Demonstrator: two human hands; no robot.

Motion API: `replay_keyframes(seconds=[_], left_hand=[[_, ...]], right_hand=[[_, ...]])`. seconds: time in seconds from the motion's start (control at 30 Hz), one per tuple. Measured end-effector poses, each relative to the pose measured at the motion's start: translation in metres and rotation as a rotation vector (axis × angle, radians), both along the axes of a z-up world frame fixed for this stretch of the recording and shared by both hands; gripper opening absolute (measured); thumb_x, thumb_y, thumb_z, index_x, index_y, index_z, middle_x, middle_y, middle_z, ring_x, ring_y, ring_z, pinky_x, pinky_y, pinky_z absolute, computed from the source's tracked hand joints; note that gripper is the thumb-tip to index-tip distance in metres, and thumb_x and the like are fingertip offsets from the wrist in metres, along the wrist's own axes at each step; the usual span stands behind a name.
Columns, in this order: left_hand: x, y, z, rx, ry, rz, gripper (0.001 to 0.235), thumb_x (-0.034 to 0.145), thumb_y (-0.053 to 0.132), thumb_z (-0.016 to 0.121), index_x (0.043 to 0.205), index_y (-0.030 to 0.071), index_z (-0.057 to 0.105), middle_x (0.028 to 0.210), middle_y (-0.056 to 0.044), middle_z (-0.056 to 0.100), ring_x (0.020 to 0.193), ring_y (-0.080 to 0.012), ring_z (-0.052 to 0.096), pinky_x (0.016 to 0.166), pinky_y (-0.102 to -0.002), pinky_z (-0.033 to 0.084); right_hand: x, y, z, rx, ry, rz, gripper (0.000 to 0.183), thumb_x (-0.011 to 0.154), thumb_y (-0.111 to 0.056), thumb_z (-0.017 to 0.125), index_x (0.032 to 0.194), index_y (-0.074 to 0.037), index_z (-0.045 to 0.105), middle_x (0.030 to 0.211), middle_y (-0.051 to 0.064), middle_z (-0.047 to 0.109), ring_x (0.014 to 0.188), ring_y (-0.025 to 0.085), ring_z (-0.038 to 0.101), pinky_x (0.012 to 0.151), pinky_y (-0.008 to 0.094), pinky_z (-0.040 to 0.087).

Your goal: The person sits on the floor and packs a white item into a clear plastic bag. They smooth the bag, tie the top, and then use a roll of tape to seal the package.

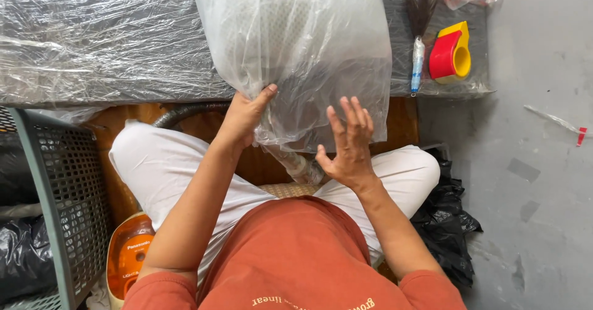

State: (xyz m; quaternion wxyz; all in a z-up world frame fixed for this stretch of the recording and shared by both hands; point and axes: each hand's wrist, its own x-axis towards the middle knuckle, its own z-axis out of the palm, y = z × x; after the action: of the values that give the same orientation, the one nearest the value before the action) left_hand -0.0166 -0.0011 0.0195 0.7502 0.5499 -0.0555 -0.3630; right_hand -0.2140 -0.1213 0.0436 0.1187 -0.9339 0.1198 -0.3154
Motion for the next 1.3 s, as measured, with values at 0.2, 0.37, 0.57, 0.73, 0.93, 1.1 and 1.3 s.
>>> replay_keyframes(seconds=[0.2,0.37,0.57,0.73,0.93,1.1,1.3], left_hand=[[0.001,-0.002,0.005,-0.024,0.047,0.005,0.057,0.089,0.025,0.083,0.134,0.000,0.058,0.115,-0.014,0.070,0.103,-0.0216,0.066,0.092,-0.050,0.056],[0.008,-0.002,-0.024,0.049,0.188,-0.049,0.068,0.090,0.029,0.081,0.141,0.000,0.047,0.117,-0.021,0.067,0.097,-0.0315,0.071,0.084,-0.055,0.060],[0.010,-0.010,-0.024,0.131,0.217,-0.085,0.081,0.091,0.039,0.078,0.148,-0.002,0.037,0.123,-0.031,0.061,0.098,-0.0389,0.071,0.082,-0.061,0.059],[0.004,-0.010,0.017,0.136,0.059,-0.154,0.104,0.083,0.050,0.084,0.151,-0.006,0.029,0.139,-0.031,0.052,0.119,-0.0342,0.061,0.097,-0.055,0.053],[-0.003,-0.014,-0.005,0.167,0.006,-0.089,0.090,0.081,0.029,0.089,0.148,-0.007,0.041,0.137,-0.027,0.056,0.124,-0.0321,0.058,0.101,-0.051,0.050],[-0.004,-0.009,-0.007,0.163,0.042,-0.059,0.089,0.080,0.028,0.089,0.146,-0.009,0.043,0.133,-0.028,0.058,0.123,-0.0336,0.060,0.098,-0.052,0.052],[-0.001,-0.010,-0.003,0.144,0.044,-0.037,0.085,0.079,0.024,0.090,0.144,-0.009,0.047,0.129,-0.027,0.061,0.119,-0.0319,0.061,0.096,-0.051,0.053]], right_hand=[[0.033,-0.009,-0.040,-0.101,0.109,0.088,0.051,0.095,-0.019,0.066,0.146,-0.021,0.060,0.147,0.009,0.058,0.141,0.031,0.050,0.120,0.059,0.018],[0.048,0.021,-0.045,0.279,-0.112,0.062,0.027,0.101,-0.018,0.058,0.121,-0.018,0.076,0.116,0.004,0.065,0.113,0.028,0.065,0.103,0.044,0.051],[0.064,0.036,-0.023,0.276,-0.009,0.139,0.032,0.095,-0.005,0.056,0.119,-0.013,0.075,0.116,0.007,0.061,0.114,0.031,0.062,0.102,0.044,0.051],[0.059,0.040,0.003,0.263,0.072,0.186,0.033,0.094,0.000,0.054,0.124,0.000,0.069,0.123,0.016,0.063,0.119,0.037,0.062,0.104,0.044,0.051],[0.038,0.014,0.039,0.658,0.058,0.280,0.044,0.093,-0.017,0.066,0.133,0.003,0.062,0.125,0.023,0.065,0.118,0.036,0.063,0.105,0.046,0.049],[-0.002,-0.040,0.020,0.525,-0.312,-0.395,0.042,0.095,-0.031,0.076,0.125,-0.009,0.056,0.111,0.005,0.060,0.102,0.018,0.061,0.087,0.029,0.051],[-0.050,0.016,-0.027,0.385,-0.110,-0.057,0.015,0.099,-0.018,0.062,0.097,-0.008,0.073,0.094,0.004,0.067,0.092,0.026,0.067,0.089,0.035,0.053]])
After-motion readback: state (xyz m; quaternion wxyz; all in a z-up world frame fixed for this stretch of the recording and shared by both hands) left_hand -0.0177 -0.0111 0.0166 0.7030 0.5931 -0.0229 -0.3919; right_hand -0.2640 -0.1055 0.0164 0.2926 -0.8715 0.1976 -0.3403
